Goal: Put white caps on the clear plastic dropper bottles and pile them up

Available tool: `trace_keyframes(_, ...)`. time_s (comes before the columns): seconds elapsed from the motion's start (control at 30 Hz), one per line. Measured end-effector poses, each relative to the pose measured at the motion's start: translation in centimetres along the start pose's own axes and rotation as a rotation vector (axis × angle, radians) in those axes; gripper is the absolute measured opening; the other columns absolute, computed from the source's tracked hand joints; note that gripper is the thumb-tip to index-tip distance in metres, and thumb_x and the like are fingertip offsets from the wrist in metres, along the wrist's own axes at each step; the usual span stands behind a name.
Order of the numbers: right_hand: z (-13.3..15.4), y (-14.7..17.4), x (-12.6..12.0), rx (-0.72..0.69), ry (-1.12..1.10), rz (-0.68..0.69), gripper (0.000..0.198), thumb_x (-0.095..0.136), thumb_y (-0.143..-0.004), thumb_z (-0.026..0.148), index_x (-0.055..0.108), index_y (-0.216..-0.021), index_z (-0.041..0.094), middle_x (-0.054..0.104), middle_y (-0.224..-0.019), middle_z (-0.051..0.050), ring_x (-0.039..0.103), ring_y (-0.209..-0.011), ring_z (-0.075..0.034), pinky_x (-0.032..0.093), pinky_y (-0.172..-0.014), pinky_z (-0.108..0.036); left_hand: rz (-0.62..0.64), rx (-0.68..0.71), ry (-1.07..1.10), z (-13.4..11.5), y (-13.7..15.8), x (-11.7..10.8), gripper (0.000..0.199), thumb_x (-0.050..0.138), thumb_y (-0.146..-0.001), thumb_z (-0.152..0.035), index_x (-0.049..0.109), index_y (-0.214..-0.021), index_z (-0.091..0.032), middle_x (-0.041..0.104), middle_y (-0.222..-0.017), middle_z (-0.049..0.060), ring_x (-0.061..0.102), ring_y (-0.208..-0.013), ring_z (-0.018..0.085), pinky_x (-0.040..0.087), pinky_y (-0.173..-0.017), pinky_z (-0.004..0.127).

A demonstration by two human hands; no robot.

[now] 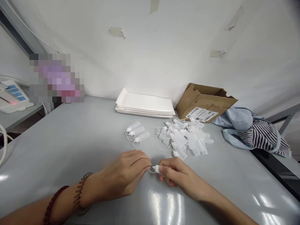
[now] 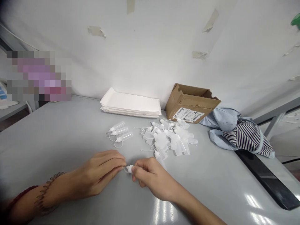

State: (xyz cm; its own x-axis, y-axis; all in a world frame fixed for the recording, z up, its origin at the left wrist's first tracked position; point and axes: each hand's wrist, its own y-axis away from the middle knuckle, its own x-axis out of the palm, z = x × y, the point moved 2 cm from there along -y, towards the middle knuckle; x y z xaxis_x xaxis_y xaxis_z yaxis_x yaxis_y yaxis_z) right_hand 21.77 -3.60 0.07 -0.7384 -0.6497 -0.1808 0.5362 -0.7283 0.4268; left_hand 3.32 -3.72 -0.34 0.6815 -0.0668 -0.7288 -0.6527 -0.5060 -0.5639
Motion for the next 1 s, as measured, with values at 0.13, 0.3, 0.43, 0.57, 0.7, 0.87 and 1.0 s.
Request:
trace_keyframes(0.13,-0.02,-0.03,-0.01,-0.002,-0.003,0.001,0.032,0.046,-0.086,0.039,0.052,-0.065,0.016,0.037,-0.051,0.006,0.033,-0.050,-0.009,0.027,-0.050,-0.023,-0.014,0.031,-0.032,-0.15,-0.02,-0.07,0.018,0.043,-0.087,0.000,0.057,-0.087,-0.011,0.064,-0.077,0.008,0.059,-0.072,0.017,0.052,-0.066,0.029)
trace_keyframes(0.3,0.21,0.23,-0.14,-0.031,-0.007,0.003,0.032,0.046,-0.086,0.040,0.052,-0.066,0.016,0.035,-0.051,0.006,0.032,-0.051,-0.009,0.026,-0.050,-0.022,0.007,-0.020,0.021,0.03,-0.12,-0.30,0.014,0.046,-0.087,-0.004,0.056,-0.094,-0.011,0.065,-0.082,0.008,0.059,-0.076,0.016,0.052,-0.069,0.028)
trace_keyframes(0.43,0.42,0.48,-0.27,-0.057,-0.004,0.008,0.032,0.045,-0.087,0.040,0.051,-0.067,0.016,0.033,-0.052,0.006,0.032,-0.051,-0.009,0.026,-0.050,-0.022,0.005,-0.090,0.071,0.15,-0.02,-0.38,0.016,0.051,-0.085,-0.007,0.054,-0.099,-0.012,0.064,-0.085,0.007,0.059,-0.080,0.016,0.051,-0.071,0.028)
trace_keyframes(0.57,0.45,0.60,-0.49,-0.039,0.009,-0.004,0.032,0.045,-0.087,0.039,0.052,-0.067,0.016,0.037,-0.055,0.005,0.035,-0.053,-0.010,0.028,-0.052,-0.023,0.015,-0.109,0.100,0.10,0.02,-0.44,0.015,0.050,-0.085,-0.006,0.055,-0.097,-0.013,0.063,-0.083,0.006,0.058,-0.078,0.015,0.050,-0.071,0.027)
trace_keyframes(0.7,0.51,0.62,-0.63,-0.042,0.017,0.001,0.031,0.046,-0.087,0.039,0.052,-0.067,0.016,0.035,-0.054,0.005,0.034,-0.053,-0.010,0.027,-0.052,-0.023,0.026,-0.109,0.123,-0.06,-0.13,-0.59,0.015,0.049,-0.084,-0.005,0.055,-0.096,-0.013,0.063,-0.082,0.006,0.057,-0.077,0.015,0.049,-0.070,0.027)
trace_keyframes(0.87,0.61,0.61,-0.68,-0.037,0.030,0.001,0.030,0.045,-0.087,0.037,0.052,-0.066,0.016,0.036,-0.054,0.005,0.034,-0.053,-0.009,0.027,-0.051,-0.022,0.015,-0.082,0.126,-0.04,-0.29,-0.60,0.015,0.048,-0.085,-0.003,0.056,-0.093,-0.012,0.063,-0.081,0.006,0.056,-0.075,0.014,0.049,-0.069,0.026)
trace_keyframes(1.0,0.47,0.57,-0.55,-0.033,0.025,0.018,0.031,0.046,-0.087,0.037,0.051,-0.065,0.016,0.037,-0.052,0.006,0.034,-0.051,-0.009,0.027,-0.049,-0.022,0.029,-0.072,0.123,0.03,-0.19,-0.38,0.015,0.046,-0.086,-0.003,0.056,-0.090,-0.014,0.062,-0.081,0.006,0.056,-0.074,0.014,0.049,-0.068,0.026)
